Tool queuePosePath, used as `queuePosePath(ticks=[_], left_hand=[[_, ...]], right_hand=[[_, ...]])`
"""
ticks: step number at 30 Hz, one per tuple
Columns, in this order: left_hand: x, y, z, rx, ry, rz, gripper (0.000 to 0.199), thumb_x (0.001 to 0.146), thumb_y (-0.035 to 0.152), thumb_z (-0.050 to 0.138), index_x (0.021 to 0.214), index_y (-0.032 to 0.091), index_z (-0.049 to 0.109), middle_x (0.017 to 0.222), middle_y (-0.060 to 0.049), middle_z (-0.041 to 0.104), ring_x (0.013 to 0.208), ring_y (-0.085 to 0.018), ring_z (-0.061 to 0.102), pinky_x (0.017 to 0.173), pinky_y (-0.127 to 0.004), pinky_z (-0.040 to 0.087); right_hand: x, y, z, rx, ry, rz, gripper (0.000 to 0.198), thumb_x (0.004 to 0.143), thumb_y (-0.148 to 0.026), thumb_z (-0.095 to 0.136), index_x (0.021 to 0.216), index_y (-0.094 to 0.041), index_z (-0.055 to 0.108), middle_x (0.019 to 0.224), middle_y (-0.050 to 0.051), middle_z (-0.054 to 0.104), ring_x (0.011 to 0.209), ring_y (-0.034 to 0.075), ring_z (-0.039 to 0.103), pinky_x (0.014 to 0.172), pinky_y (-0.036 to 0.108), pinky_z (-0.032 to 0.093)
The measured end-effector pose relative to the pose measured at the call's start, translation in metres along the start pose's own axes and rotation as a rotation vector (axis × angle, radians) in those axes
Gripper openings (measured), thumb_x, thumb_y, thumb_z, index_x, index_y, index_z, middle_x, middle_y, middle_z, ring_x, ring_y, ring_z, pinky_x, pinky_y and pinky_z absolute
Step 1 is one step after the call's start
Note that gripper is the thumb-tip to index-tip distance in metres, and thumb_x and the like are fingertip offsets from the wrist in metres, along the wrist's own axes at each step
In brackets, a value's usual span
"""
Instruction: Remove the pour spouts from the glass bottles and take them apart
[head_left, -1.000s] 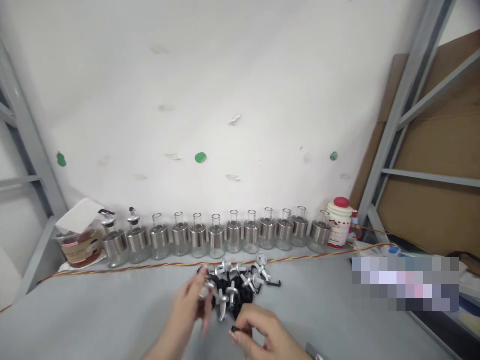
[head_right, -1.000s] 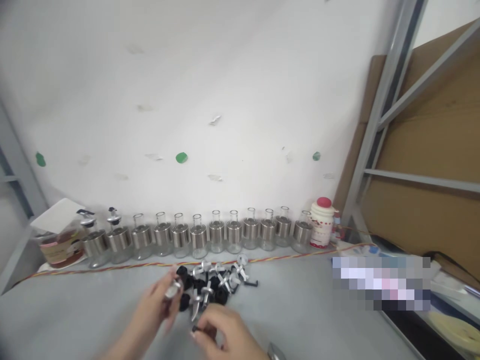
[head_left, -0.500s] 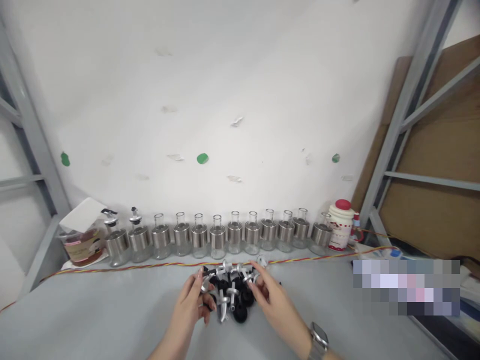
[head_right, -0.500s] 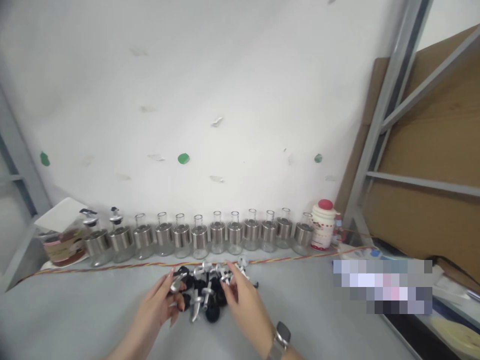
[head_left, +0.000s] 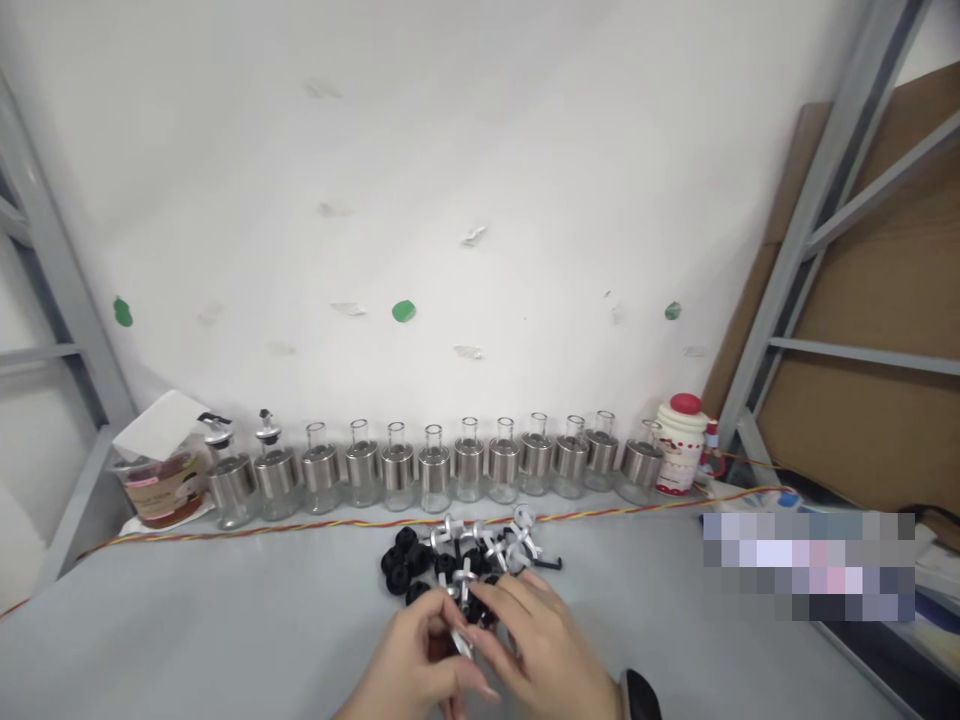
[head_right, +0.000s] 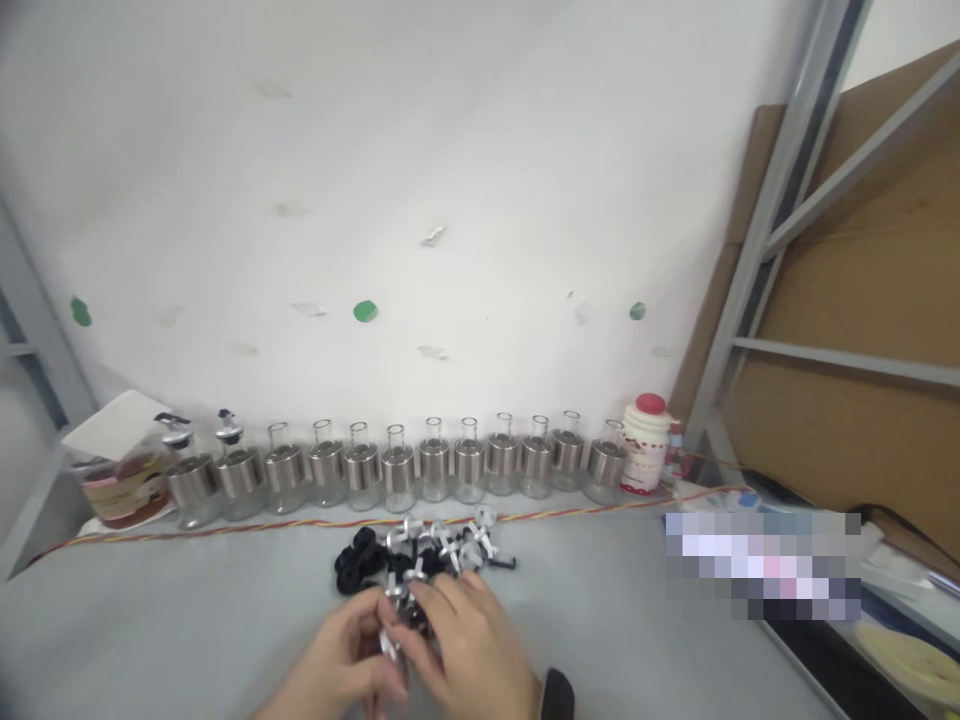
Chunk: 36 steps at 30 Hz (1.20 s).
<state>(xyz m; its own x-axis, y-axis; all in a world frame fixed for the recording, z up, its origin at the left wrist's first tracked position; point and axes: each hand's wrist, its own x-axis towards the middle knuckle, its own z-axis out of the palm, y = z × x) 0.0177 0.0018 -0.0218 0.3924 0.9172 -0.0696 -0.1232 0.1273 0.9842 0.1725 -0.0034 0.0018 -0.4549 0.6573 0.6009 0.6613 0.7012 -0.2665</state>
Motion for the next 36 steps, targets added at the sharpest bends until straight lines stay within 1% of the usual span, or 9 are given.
queuePosePath(ticks=[6,11,15,19,22,23,25,30,36], left_hand=[[-0.004,0.000,-0.009,0.297,-0.057,0.065,0.037,0.053,0.029,0.074,0.069,0.017,0.044,0.062,0.001,0.058,0.047,-0.010,0.054,0.039,-0.016,0.041],[-0.011,0.016,-0.010,0.406,-0.109,0.079,0.028,0.060,0.032,0.069,0.075,0.015,0.052,0.059,0.002,0.055,0.049,-0.010,0.054,0.044,-0.017,0.041],[-0.015,0.026,-0.002,0.380,-0.115,0.069,0.025,0.064,0.036,0.065,0.074,0.015,0.055,0.055,0.001,0.055,0.046,-0.011,0.056,0.043,-0.017,0.041],[-0.017,0.027,0.002,0.333,-0.082,0.062,0.027,0.064,0.040,0.064,0.070,0.017,0.052,0.051,0.002,0.055,0.044,-0.013,0.057,0.040,-0.019,0.042],[-0.016,0.024,-0.001,0.314,-0.078,0.101,0.030,0.063,0.039,0.066,0.068,0.018,0.045,0.051,0.001,0.057,0.047,-0.015,0.059,0.043,-0.020,0.045],[-0.015,0.023,-0.002,0.303,-0.063,0.114,0.030,0.065,0.040,0.064,0.069,0.019,0.043,0.049,0.002,0.056,0.045,-0.015,0.059,0.043,-0.020,0.045],[-0.011,0.020,-0.005,0.284,0.010,0.139,0.029,0.069,0.042,0.059,0.071,0.019,0.041,0.047,0.003,0.054,0.040,-0.013,0.057,0.040,-0.020,0.044],[-0.005,0.018,-0.009,0.322,0.163,0.164,0.028,0.075,0.045,0.051,0.080,0.018,0.046,0.061,0.003,0.054,0.040,-0.008,0.052,0.036,-0.017,0.040],[-0.007,0.020,-0.016,0.605,0.283,0.233,0.028,0.075,0.044,0.052,0.090,0.020,0.053,0.066,0.000,0.056,0.049,-0.012,0.053,0.043,-0.021,0.043]], right_hand=[[-0.001,-0.001,0.007,-0.135,-0.011,-0.022,0.033,0.088,-0.028,0.031,0.069,-0.017,0.056,0.064,0.006,0.059,0.060,0.018,0.053,0.066,0.032,0.041],[-0.004,-0.002,0.015,-0.231,-0.020,-0.082,0.037,0.088,-0.017,0.024,0.068,-0.015,0.055,0.062,0.008,0.058,0.059,0.019,0.053,0.068,0.035,0.041],[-0.007,-0.007,0.017,-0.160,-0.100,-0.010,0.034,0.086,-0.013,0.026,0.072,-0.015,0.057,0.066,0.008,0.061,0.063,0.020,0.055,0.064,0.031,0.043],[-0.001,-0.001,0.012,0.202,-0.118,0.265,0.045,0.091,-0.028,0.020,0.067,-0.016,0.056,0.060,0.006,0.059,0.055,0.016,0.055,0.053,0.025,0.041],[0.009,0.020,-0.001,0.485,0.024,0.662,0.061,0.090,-0.044,0.009,0.057,-0.016,0.053,0.041,-0.001,0.045,0.036,0.011,0.044,0.041,0.022,0.035],[0.012,0.029,-0.007,0.503,0.098,0.714,0.059,0.089,-0.047,0.013,0.060,-0.016,0.055,0.041,-0.002,0.044,0.035,0.011,0.042,0.040,0.021,0.033],[0.016,0.045,-0.016,0.434,0.118,0.699,0.054,0.087,-0.049,0.021,0.066,-0.016,0.058,0.044,-0.002,0.045,0.040,0.011,0.044,0.043,0.021,0.033],[0.011,0.059,-0.015,0.067,-0.056,0.571,0.039,0.083,-0.041,0.039,0.056,-0.018,0.055,0.049,-0.001,0.052,0.047,0.013,0.045,0.047,0.023,0.029],[0.009,0.050,-0.011,0.071,-0.078,0.604,0.028,0.083,-0.041,0.041,0.074,-0.020,0.058,0.062,0.002,0.060,0.054,0.015,0.052,0.051,0.023,0.032]])
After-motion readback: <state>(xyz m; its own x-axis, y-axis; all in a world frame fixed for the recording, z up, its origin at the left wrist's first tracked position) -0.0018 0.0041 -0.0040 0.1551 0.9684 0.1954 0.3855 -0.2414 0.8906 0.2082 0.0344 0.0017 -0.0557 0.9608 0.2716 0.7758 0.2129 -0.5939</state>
